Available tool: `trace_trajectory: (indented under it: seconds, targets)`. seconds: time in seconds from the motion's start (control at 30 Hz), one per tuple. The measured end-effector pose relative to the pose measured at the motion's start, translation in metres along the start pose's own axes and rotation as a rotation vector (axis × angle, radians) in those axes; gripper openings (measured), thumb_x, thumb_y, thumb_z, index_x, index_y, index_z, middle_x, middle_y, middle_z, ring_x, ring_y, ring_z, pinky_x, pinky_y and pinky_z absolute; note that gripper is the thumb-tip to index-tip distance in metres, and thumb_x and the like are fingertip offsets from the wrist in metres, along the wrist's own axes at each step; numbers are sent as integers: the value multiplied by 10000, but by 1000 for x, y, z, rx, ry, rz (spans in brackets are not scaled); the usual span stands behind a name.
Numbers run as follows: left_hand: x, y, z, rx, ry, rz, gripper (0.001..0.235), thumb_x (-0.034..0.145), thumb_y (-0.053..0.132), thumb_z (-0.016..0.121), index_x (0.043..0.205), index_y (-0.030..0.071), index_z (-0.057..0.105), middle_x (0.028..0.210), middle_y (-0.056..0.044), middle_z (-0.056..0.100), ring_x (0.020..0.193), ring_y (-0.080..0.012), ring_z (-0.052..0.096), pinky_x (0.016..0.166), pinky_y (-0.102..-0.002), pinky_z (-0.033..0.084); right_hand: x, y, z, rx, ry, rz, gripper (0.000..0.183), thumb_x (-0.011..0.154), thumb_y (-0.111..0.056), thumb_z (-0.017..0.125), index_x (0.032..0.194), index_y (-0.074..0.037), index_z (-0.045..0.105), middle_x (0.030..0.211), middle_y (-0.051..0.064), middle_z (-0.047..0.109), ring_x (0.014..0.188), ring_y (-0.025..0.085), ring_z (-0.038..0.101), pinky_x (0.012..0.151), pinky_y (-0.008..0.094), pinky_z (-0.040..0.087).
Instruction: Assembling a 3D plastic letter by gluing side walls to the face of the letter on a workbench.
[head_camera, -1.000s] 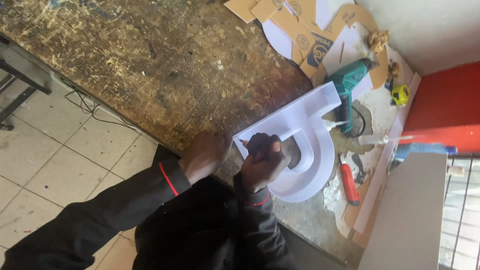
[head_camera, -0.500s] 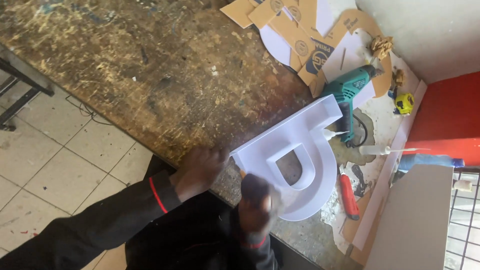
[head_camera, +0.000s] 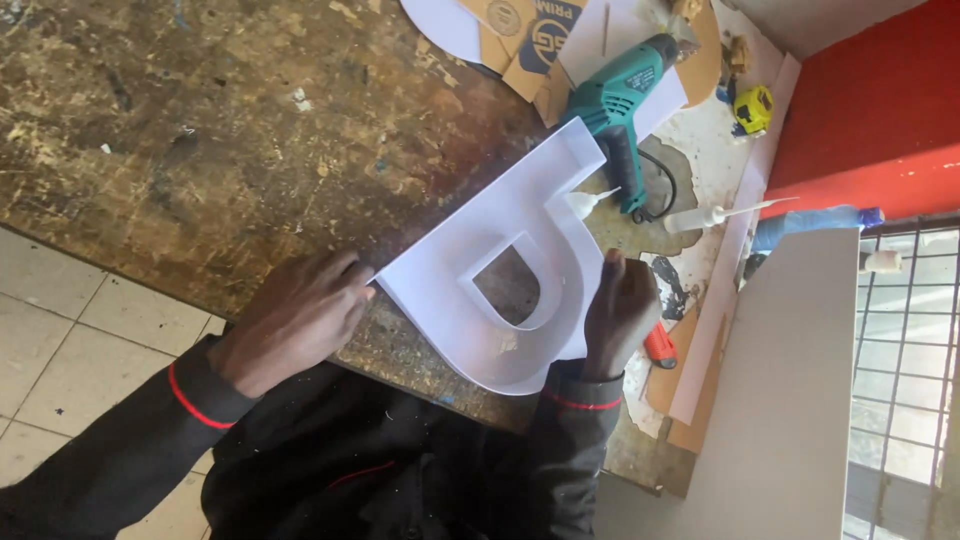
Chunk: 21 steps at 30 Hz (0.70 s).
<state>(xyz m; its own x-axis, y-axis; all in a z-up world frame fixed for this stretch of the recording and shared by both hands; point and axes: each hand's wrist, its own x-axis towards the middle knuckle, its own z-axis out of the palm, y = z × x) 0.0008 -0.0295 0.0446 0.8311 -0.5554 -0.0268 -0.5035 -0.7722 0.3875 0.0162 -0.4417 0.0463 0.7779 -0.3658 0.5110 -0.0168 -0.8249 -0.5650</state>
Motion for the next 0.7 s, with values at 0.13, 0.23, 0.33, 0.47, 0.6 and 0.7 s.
trace_trajectory:
  seconds: [0.13,0.23,0.33,0.47,0.6,0.7]
  targets:
    - [7,7,1,25,-79,-68,198,1077,107,651,1228,52,767,1056,-109,755,911,-271,829,699,-347,637,6,-10,-13,-136,-125,104,341,1209,-455,721,1182,-126,807,931,96,668,842,304,670,698,451,523]
    - [5,11,-1,14,-62,-85,189,1061,67,676,1223,58,774,1061,-127,773,928,-277,833,695,-344,634,4,-71,-21,-75,-156,-188,291,1148,-239,763,1394,-84,741,1270,171,687,1199,390,686,1010,554,550]
    - [4,17,2,-12,-70,-128,194,1068,59,662,1231,52,768,1074,-136,778,938,-268,823,705,-333,631,-8,-124,-4,229,-326,-567,371,1011,-93,858,1345,31,753,1244,272,739,1237,540,694,1091,625,540]
    - [3,9,12,81,-3,-145,235,1060,77,698,1283,65,771,1142,-139,777,983,-261,810,741,-330,646,-17,-150,47,16,-693,-1019,525,946,-245,882,1437,-99,767,1419,139,758,1426,409,664,1195,588,517]
    - [4,-25,13,86,47,-252,272,1015,36,752,1276,110,772,1130,-93,785,962,-236,798,749,-349,639,-8,-173,95,-55,-868,-1134,511,1010,-121,808,1507,-75,701,1408,163,741,1448,423,644,1254,670,430]
    - [10,-41,4,113,125,-254,244,1018,-31,727,1205,105,804,1076,-106,797,944,-274,828,705,-368,650,-4,-183,134,-16,-887,-1083,272,1075,-229,741,1324,-121,768,1114,93,765,1135,385,776,1024,582,596]
